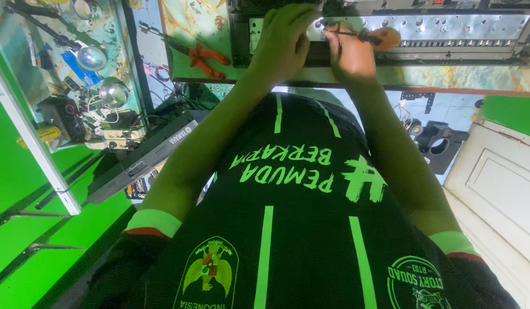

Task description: The person uses a screwdriver and their hands to work on the internal components of an electronic keyboard at a repair bench.

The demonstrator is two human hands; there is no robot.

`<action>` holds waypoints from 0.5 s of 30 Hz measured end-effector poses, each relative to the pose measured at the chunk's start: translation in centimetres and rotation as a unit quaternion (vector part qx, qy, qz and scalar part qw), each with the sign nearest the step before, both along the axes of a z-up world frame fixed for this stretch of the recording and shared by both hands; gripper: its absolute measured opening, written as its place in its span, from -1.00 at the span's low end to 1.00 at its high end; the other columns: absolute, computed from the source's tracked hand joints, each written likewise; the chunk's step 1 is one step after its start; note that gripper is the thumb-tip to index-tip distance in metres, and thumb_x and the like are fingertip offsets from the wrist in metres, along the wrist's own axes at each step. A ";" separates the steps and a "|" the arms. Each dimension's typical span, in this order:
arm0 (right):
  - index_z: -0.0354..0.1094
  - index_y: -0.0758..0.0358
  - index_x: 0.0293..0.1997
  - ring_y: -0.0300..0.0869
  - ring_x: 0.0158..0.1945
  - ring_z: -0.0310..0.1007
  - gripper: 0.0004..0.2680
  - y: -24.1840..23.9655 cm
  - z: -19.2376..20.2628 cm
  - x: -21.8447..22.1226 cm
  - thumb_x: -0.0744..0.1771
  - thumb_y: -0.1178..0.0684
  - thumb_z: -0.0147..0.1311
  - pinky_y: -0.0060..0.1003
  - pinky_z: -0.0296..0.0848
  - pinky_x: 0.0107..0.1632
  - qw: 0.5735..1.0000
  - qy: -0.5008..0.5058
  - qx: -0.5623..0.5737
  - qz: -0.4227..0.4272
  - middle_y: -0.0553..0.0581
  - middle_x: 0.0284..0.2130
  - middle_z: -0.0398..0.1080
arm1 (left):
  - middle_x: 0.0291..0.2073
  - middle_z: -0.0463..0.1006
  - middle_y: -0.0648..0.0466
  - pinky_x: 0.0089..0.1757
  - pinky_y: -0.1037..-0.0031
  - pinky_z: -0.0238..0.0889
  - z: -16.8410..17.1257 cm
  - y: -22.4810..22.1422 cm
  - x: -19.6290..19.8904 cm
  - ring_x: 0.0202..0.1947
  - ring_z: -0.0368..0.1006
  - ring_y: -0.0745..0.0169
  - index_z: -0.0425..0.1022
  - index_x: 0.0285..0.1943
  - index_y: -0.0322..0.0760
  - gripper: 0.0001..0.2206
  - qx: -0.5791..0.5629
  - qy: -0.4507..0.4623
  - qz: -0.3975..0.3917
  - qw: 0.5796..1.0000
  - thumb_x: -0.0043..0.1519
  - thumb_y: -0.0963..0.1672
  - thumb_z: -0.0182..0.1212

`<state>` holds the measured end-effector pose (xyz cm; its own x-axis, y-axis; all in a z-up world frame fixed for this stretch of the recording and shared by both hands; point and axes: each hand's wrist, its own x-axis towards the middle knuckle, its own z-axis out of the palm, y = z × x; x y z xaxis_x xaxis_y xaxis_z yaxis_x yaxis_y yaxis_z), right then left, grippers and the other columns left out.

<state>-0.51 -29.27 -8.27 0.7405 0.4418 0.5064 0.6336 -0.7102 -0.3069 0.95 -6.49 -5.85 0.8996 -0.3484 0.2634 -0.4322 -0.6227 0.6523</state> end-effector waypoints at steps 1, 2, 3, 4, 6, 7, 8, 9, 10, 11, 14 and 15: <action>0.45 0.37 0.08 0.09 -0.22 0.57 -0.91 -0.3 -0.9 0.0 0.51 0.17 0.08 -0.12 0.52 -0.18 0.993 0.114 -0.013 -0.026 0.30 -0.14 0.53 | 0.29 0.47 0.03 0.32 0.15 0.18 1.0 0.0 0.2 0.33 0.39 0.01 0.40 0.40 -0.13 -0.56 -0.047 -0.012 0.000 0.999 0.30 -0.23 0.25; 0.45 0.38 0.11 0.08 -0.21 0.56 -0.89 -0.6 -2.0 0.1 0.52 0.15 0.04 -0.13 0.51 -0.18 0.972 0.226 -0.027 -0.050 0.31 -0.13 0.51 | 0.29 0.47 0.01 0.32 0.16 0.19 2.1 -0.1 0.4 0.32 0.39 0.01 0.39 0.41 -0.14 -0.55 -0.067 -0.019 -0.025 0.997 0.32 -0.21 0.28; 0.44 0.38 0.14 0.06 -0.19 0.55 -0.86 -0.9 -3.1 0.4 0.54 0.14 0.01 -0.13 0.51 -0.17 0.939 0.334 -0.041 -0.071 0.32 -0.12 0.50 | 0.30 0.47 -0.01 0.32 0.18 0.20 3.2 -0.3 0.5 0.32 0.39 0.00 0.37 0.42 -0.14 -0.55 -0.086 -0.027 -0.051 0.995 0.33 -0.20 0.30; 0.37 0.33 0.19 -0.04 -0.04 0.51 -0.84 -0.8 -4.2 0.3 0.52 0.09 -0.04 -0.24 0.46 -0.03 0.873 0.452 0.155 -0.097 0.24 0.00 0.47 | 0.30 0.47 -0.03 0.32 0.19 0.21 4.3 -0.5 0.6 0.32 0.39 0.00 0.36 0.44 -0.14 -0.54 -0.104 -0.035 -0.076 0.991 0.34 -0.18 0.33; 0.37 0.30 0.16 -0.04 -0.04 0.51 -0.83 -0.9 -5.8 0.8 0.49 0.06 0.01 -0.22 0.46 -0.02 0.651 0.562 0.486 -0.155 0.22 -0.02 0.46 | 0.28 0.44 -0.10 0.30 0.15 0.17 6.2 -1.2 1.0 0.30 0.36 -0.06 0.32 0.42 -0.22 -0.51 -0.133 -0.064 -0.140 0.979 0.34 -0.11 0.38; 0.37 0.28 0.15 -0.04 -0.04 0.50 -0.83 -1.0 -6.3 0.6 0.47 0.04 0.03 -0.21 0.46 -0.01 0.749 0.558 0.337 -0.122 0.22 -0.03 0.46 | 0.27 0.43 -0.14 0.29 0.13 0.14 7.0 -1.7 0.5 0.29 0.34 -0.09 0.30 0.41 -0.26 -0.49 -0.147 -0.072 -0.170 0.972 0.33 -0.08 0.41; 0.37 0.27 0.14 -0.04 -0.04 0.50 -0.82 -1.0 -6.6 0.2 0.45 0.03 0.05 -0.20 0.46 -0.01 0.838 0.521 0.137 -0.092 0.21 -0.04 0.46 | 0.24 0.47 -0.08 0.27 0.16 0.20 7.6 -2.5 -0.2 0.25 0.38 -0.03 0.33 0.39 -0.22 -0.50 -0.147 -0.055 -0.161 0.975 0.33 -0.05 0.42; 0.36 0.25 0.12 -0.03 -0.05 0.50 -0.81 -0.9 -6.6 0.4 0.44 0.01 0.07 -0.19 0.46 0.00 0.889 0.454 -0.029 -0.061 0.20 -0.05 0.46 | 0.20 0.50 -0.02 0.25 0.19 0.25 8.2 -3.4 -0.4 0.22 0.42 0.02 0.35 0.38 -0.19 -0.50 -0.147 -0.042 -0.153 0.976 0.33 -0.03 0.43; 0.36 0.24 0.11 -0.03 -0.05 0.49 -0.80 -0.8 -6.3 0.5 0.42 0.00 0.09 -0.18 0.46 0.00 0.892 0.442 -0.088 -0.043 0.20 -0.06 0.46 | 0.16 0.53 0.05 0.23 0.21 0.31 8.7 -3.9 -0.8 0.18 0.46 0.07 0.38 0.36 -0.16 -0.51 -0.147 -0.030 -0.145 0.978 0.32 -0.01 0.45; 0.36 0.22 0.10 -0.03 -0.05 0.49 -0.79 -0.5 -5.8 0.9 0.40 -0.01 0.11 -0.17 0.46 0.00 0.895 0.417 -0.156 -0.026 0.19 -0.06 0.46 | 0.10 0.55 0.05 0.15 0.26 0.36 9.0 -4.0 -1.0 0.10 0.50 0.10 0.40 0.35 -0.14 -0.57 -0.133 0.008 -0.141 0.981 0.34 -0.03 0.41; 0.35 0.18 0.06 -0.03 -0.05 0.48 -0.76 0.1 -3.6 1.6 0.35 -0.06 0.18 -0.15 0.46 0.02 0.892 0.356 -0.279 0.017 0.17 -0.09 0.45 | -0.01 0.61 0.07 -0.04 0.36 0.45 9.6 -4.1 -1.7 -0.08 0.59 0.18 0.45 0.31 -0.12 -0.67 -0.119 0.069 -0.125 0.982 0.37 -0.11 0.33; 0.35 0.16 0.05 -0.02 -0.05 0.48 -0.74 0.2 -2.6 1.7 0.33 -0.07 0.20 -0.14 0.46 0.02 0.890 0.337 -0.307 0.032 0.16 -0.10 0.45 | -0.01 0.62 0.07 -0.07 0.35 0.44 9.7 -4.0 -1.7 -0.12 0.60 0.19 0.44 0.29 -0.13 -0.67 -0.132 0.050 -0.120 0.983 0.36 -0.13 0.31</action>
<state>1.14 -29.11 -10.87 0.7480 0.5341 -0.3941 0.4976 -0.8441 -0.1995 -0.79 -10.53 3.81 0.8260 -0.4852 0.2868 -0.4711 -0.3150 0.8239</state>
